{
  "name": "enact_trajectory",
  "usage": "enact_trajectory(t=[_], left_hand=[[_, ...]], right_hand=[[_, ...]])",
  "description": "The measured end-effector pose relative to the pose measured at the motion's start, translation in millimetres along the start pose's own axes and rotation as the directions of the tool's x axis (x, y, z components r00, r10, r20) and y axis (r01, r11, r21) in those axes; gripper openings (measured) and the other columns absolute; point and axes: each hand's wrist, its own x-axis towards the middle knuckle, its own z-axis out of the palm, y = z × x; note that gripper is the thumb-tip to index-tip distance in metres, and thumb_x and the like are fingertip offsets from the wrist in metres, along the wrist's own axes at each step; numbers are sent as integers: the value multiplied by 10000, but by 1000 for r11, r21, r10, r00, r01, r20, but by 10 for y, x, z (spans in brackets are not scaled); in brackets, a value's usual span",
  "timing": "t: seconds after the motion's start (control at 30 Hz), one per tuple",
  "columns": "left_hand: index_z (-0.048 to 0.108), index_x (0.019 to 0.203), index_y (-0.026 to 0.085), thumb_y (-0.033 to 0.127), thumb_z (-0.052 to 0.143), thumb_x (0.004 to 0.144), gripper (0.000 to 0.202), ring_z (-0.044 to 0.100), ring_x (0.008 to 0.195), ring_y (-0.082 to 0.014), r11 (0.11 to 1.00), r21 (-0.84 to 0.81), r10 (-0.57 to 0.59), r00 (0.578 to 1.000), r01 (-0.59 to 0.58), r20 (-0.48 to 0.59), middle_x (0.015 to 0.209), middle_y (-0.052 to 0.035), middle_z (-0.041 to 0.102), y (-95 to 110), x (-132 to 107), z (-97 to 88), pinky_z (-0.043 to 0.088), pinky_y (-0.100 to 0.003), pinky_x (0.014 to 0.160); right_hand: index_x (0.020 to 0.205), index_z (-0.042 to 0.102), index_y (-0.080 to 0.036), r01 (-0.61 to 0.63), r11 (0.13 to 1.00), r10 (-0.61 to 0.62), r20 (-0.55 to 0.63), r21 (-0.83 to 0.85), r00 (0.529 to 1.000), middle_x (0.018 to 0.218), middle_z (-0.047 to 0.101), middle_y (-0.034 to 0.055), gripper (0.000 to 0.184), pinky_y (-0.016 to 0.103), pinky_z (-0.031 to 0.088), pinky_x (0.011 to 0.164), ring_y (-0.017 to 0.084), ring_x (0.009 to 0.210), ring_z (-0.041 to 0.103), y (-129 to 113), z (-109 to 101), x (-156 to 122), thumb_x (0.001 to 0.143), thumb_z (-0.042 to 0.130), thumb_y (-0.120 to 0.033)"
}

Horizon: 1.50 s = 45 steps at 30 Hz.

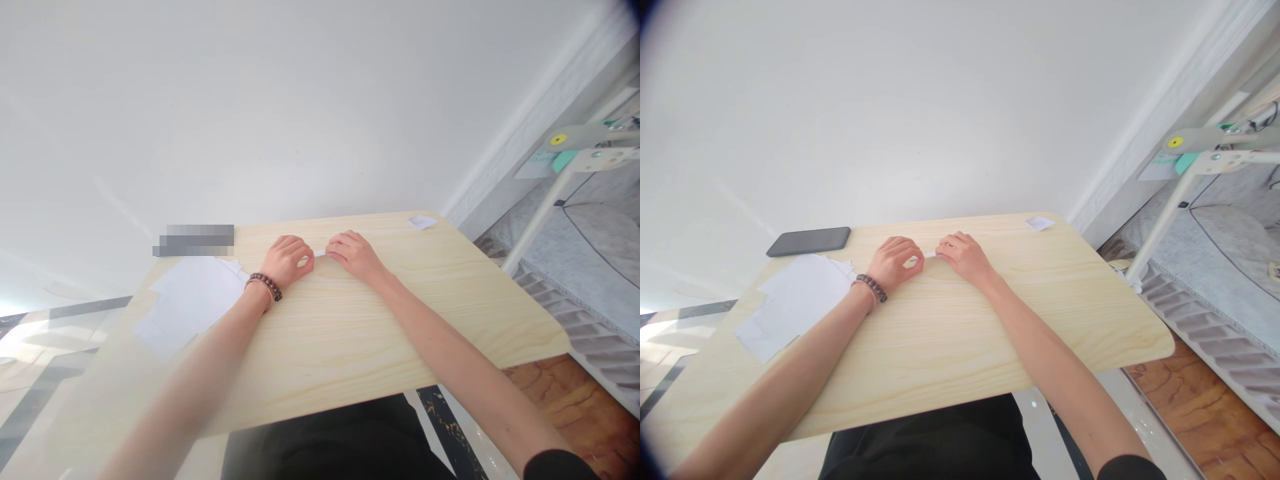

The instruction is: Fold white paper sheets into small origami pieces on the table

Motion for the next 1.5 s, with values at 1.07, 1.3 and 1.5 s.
enact_trajectory(t=[1.07, 1.3, 1.5], left_hand=[[583, 797, 187, 203, 436, 805, 148, 522, 851, -156, 997, 45, 61, 998, -61, 7, 808, -31, 618, 33, 17, 49, 382, -315, 825], [592, 766, 186, 208, 436, 806, 163, 521, 845, -158, 998, 60, 34, 999, -34, 9, 794, -30, 625, 21, 8, 33, 369, -329, 840], [600, 781, 185, 215, 427, 813, 178, 526, 830, -166, 996, 87, -32, 999, 34, -21, 775, -37, 626, -33, -5, 21, 359, -354, 851]], right_hand=[[818, 539, -186, 99, 995, -98, -90, 13, 991, 861, 558, 50, 176, 307, 355, 756, 168, 832, 465, -69, 141, 27, 851, 395, -281], [782, 512, -185, 76, 997, -75, -53, 21, 996, 831, 553, 42, 163, 303, 355, 748, 168, 816, 459, -23, 62, -6, 839, 427, -312], [777, 502, -186, 12, 1000, -10, -58, 28, 998, 828, 555, 50, 171, 308, 362, 740, 174, 813, 468, 105, 3, -65, 839, 425, -325]])
